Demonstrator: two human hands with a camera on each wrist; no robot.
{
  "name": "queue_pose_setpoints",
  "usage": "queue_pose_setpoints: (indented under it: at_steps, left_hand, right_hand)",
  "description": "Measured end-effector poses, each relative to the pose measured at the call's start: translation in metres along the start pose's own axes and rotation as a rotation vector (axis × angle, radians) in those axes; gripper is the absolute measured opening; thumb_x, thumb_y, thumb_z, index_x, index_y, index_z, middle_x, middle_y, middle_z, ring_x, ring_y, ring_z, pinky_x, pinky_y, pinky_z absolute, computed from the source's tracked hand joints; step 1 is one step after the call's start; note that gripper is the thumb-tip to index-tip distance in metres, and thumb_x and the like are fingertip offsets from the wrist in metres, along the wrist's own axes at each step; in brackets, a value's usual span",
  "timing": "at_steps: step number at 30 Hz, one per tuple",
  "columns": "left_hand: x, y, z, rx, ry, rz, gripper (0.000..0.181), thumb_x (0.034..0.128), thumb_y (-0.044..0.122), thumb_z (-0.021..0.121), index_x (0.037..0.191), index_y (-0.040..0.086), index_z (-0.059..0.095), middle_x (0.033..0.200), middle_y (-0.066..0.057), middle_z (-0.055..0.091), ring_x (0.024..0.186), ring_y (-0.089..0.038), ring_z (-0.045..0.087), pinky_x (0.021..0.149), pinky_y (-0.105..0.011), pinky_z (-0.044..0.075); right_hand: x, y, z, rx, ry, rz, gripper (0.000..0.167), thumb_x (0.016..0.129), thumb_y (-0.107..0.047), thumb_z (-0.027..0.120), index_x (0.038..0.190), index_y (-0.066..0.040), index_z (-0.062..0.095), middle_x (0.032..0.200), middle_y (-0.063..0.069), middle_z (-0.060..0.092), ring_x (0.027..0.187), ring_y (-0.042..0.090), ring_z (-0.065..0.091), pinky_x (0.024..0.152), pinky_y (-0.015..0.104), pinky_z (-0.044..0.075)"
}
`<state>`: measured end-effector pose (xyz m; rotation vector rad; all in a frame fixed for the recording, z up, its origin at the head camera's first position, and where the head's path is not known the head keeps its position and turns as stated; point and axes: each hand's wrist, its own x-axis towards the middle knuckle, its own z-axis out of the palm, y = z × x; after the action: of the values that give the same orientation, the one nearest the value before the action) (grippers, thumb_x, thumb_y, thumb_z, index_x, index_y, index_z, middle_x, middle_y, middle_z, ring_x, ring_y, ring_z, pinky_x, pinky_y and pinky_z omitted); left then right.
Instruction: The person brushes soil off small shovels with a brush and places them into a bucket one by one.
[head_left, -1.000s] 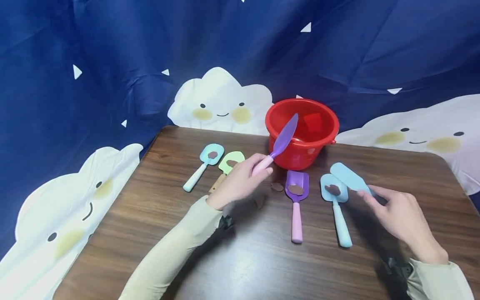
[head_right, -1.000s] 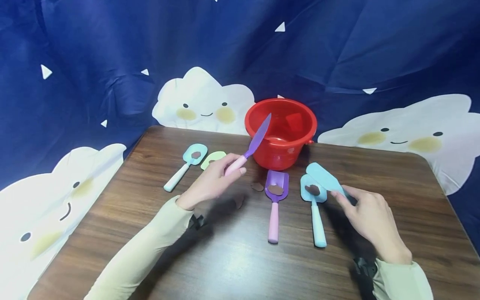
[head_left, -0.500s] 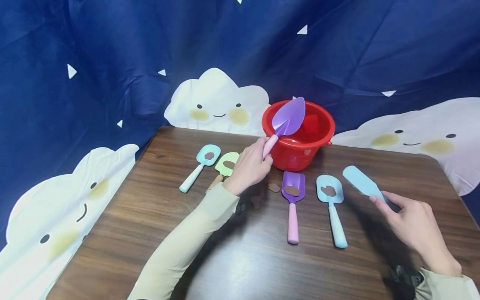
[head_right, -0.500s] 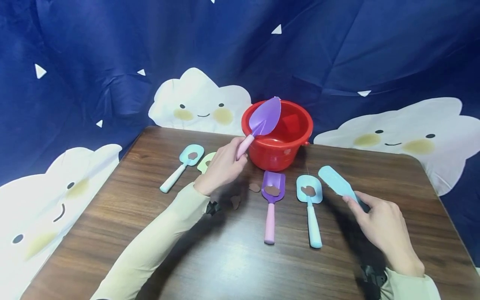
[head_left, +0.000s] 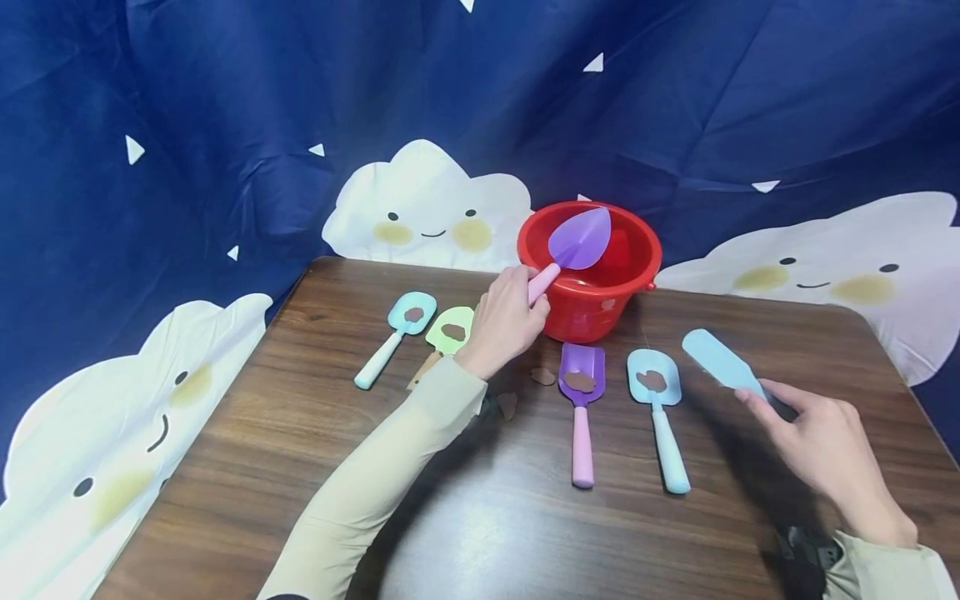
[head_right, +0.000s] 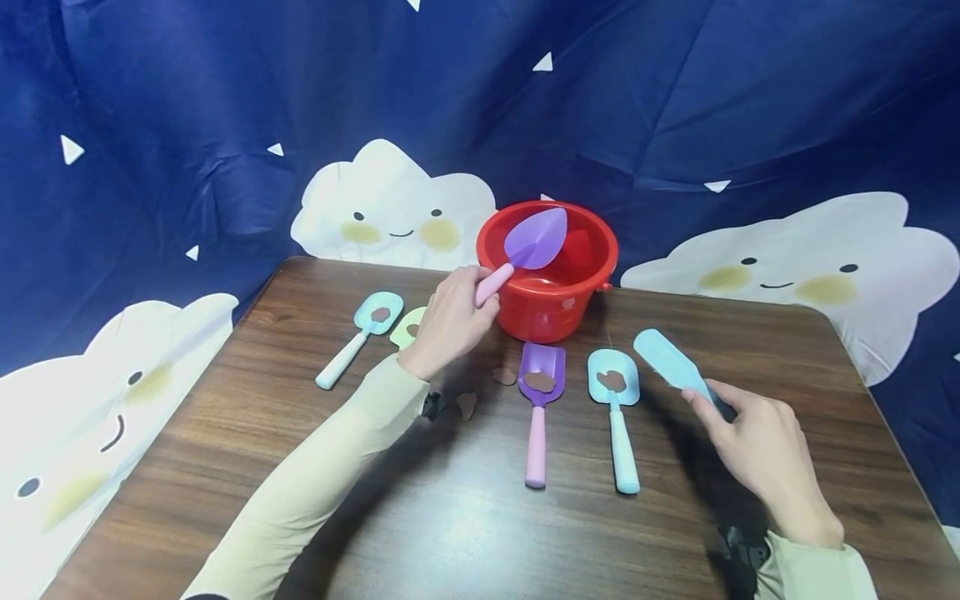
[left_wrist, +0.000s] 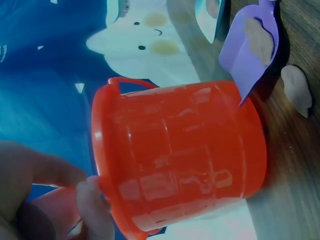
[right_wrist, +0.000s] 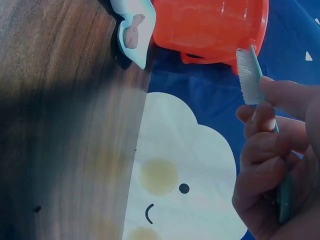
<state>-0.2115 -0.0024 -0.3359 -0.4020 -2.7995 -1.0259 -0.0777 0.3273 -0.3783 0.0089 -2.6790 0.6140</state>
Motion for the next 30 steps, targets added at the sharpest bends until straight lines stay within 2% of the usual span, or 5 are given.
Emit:
queue_pose_setpoints:
  at_steps: [4, 8, 15, 24, 30]
  left_hand:
    - [0.001, 0.003, -0.002, -0.001, 0.023, -0.002, 0.046, 0.0848, 0.023, 0.064, 0.127, 0.011, 0.050, 0.117, -0.006, 0.061, 0.100, -0.020, 0.062, 0.085, -0.036, 0.057]
    - [0.003, 0.005, -0.006, -0.054, 0.062, -0.005, 0.057, 0.0830, 0.023, 0.067, 0.134, 0.012, 0.044, 0.120, -0.004, 0.063, 0.104, -0.020, 0.063, 0.087, -0.038, 0.056]
    - [-0.002, 0.002, -0.010, -0.144, 0.102, -0.015, 0.070, 0.0811, 0.020, 0.071, 0.141, 0.015, 0.033, 0.118, -0.005, 0.066, 0.098, -0.021, 0.064, 0.078, -0.036, 0.056]
    - [-0.014, -0.013, -0.008, -0.111, 0.037, -0.022, 0.038, 0.0854, 0.022, 0.064, 0.120, 0.011, 0.054, 0.108, -0.002, 0.065, 0.100, -0.016, 0.063, 0.081, -0.032, 0.055]
    - [-0.022, -0.019, -0.004, -0.107, -0.027, -0.046, 0.025, 0.0876, 0.024, 0.062, 0.109, 0.013, 0.060, 0.101, -0.001, 0.066, 0.094, -0.017, 0.063, 0.077, -0.029, 0.053]
  right_hand:
    - [0.000, 0.000, 0.000, -0.001, -0.002, -0.001, 0.041, 0.086, -0.029, 0.069, 0.103, 0.008, 0.070, 0.075, 0.028, 0.068, 0.079, 0.053, 0.062, 0.065, 0.057, 0.040]
    - [0.000, 0.000, 0.001, 0.005, 0.009, -0.011, 0.040, 0.086, -0.028, 0.070, 0.103, 0.008, 0.070, 0.075, 0.028, 0.068, 0.079, 0.054, 0.062, 0.065, 0.056, 0.040]
    - [0.001, -0.002, 0.001, 0.019, 0.020, -0.026, 0.038, 0.085, -0.027, 0.071, 0.101, 0.007, 0.071, 0.075, 0.027, 0.069, 0.079, 0.054, 0.063, 0.064, 0.051, 0.039]
    - [-0.001, 0.000, -0.002, 0.000, 0.005, 0.003, 0.042, 0.086, -0.029, 0.069, 0.104, 0.008, 0.069, 0.083, 0.031, 0.068, 0.084, 0.055, 0.061, 0.066, 0.057, 0.040]
    - [0.000, 0.001, -0.005, -0.005, 0.013, 0.007, 0.042, 0.086, -0.030, 0.070, 0.103, 0.009, 0.070, 0.077, 0.028, 0.069, 0.077, 0.051, 0.063, 0.063, 0.049, 0.039]
